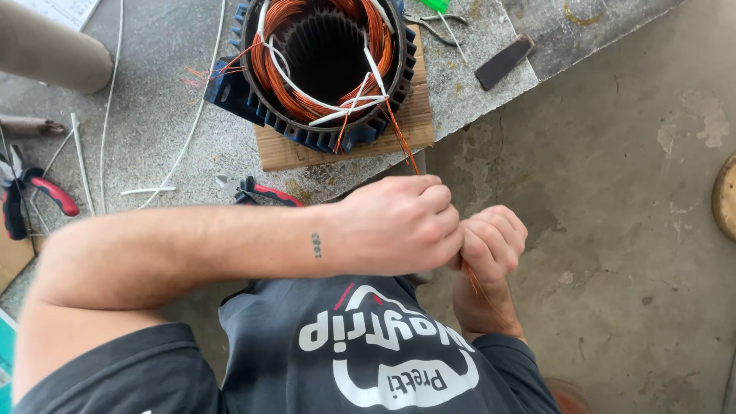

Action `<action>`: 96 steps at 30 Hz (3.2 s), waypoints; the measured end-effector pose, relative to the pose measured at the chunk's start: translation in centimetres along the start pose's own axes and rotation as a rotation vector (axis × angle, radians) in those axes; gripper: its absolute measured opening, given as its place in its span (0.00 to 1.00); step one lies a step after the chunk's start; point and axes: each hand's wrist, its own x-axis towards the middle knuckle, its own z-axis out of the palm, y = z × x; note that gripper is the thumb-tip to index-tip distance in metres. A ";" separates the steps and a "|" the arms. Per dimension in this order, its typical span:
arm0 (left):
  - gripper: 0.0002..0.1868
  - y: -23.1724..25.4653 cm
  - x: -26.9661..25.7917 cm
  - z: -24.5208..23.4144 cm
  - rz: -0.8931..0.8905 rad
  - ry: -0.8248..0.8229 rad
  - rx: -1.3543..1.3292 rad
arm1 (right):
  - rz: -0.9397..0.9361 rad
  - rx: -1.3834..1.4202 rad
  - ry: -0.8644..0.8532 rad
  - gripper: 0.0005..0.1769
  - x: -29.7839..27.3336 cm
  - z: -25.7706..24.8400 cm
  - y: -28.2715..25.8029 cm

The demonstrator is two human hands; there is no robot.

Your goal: The person threads enameled copper wire into the slots of an electric motor stator, pulling wire from a spool and guiding it around the stator core by hand. They use pliers and wire cutters to cut and trim the wire ends and twist the wire bundles together.

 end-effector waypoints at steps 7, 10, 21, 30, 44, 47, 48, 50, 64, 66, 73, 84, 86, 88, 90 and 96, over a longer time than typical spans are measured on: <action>0.12 2.7 -1.0 3.0 -0.122 0.412 -0.086 | 0.084 0.005 0.015 0.10 -2.6 -1.1 0.7; 0.13 3.1 -1.1 4.5 -0.114 0.481 -0.205 | -0.263 0.091 0.361 0.16 -4.0 -0.3 2.6; 0.24 1.2 0.1 2.4 -0.096 0.549 -0.119 | 0.759 0.497 0.279 0.19 -1.4 6.0 6.6; 0.22 1.2 1.0 3.8 -0.090 0.707 -0.142 | 0.213 0.407 -0.280 0.15 9.1 8.4 7.6; 0.12 -6.5 -9.9 -3.7 -0.523 0.694 -0.039 | 0.488 0.595 0.163 0.21 6.2 11.7 7.1; 0.11 -11.7 -8.1 -3.8 -0.529 0.529 -0.120 | 0.477 0.517 0.197 0.21 7.2 11.2 6.9; 0.11 -13.2 -7.4 -3.7 -0.442 0.420 -0.119 | 0.461 0.456 0.193 0.21 7.5 11.1 6.8; 0.09 -13.8 -5.3 -3.9 -0.334 0.345 -0.154 | 0.473 0.447 0.211 0.21 7.4 11.0 7.4; 0.08 -12.8 -4.2 -0.2 -0.420 0.278 -0.357 | 0.691 0.796 0.487 0.17 7.5 8.2 14.3; 0.11 -12.5 -4.4 -0.4 -0.490 0.338 -0.453 | 0.751 0.922 0.502 0.17 8.1 8.0 14.1; 0.07 -12.5 -4.7 0.3 -0.467 0.390 -0.353 | 0.657 0.873 0.280 0.23 6.1 9.9 8.1; 0.07 -12.6 -5.0 0.3 -0.399 0.386 -0.322 | 0.487 0.541 0.127 0.14 5.8 10.2 8.4; 0.06 -12.6 -5.0 0.2 -0.415 0.401 -0.318 | 0.503 0.571 0.127 0.15 5.9 10.2 8.5; 0.06 -12.7 -5.0 0.2 -0.447 0.420 -0.314 | 0.524 0.612 0.116 0.16 5.5 9.8 8.5; 0.05 -12.6 -5.4 0.3 -0.369 0.420 -0.262 | 0.714 0.695 0.107 0.21 4.7 9.2 8.2; 0.07 -13.7 -4.2 4.3 -0.385 0.551 -0.454 | 0.941 0.761 0.346 0.17 -4.4 6.6 7.3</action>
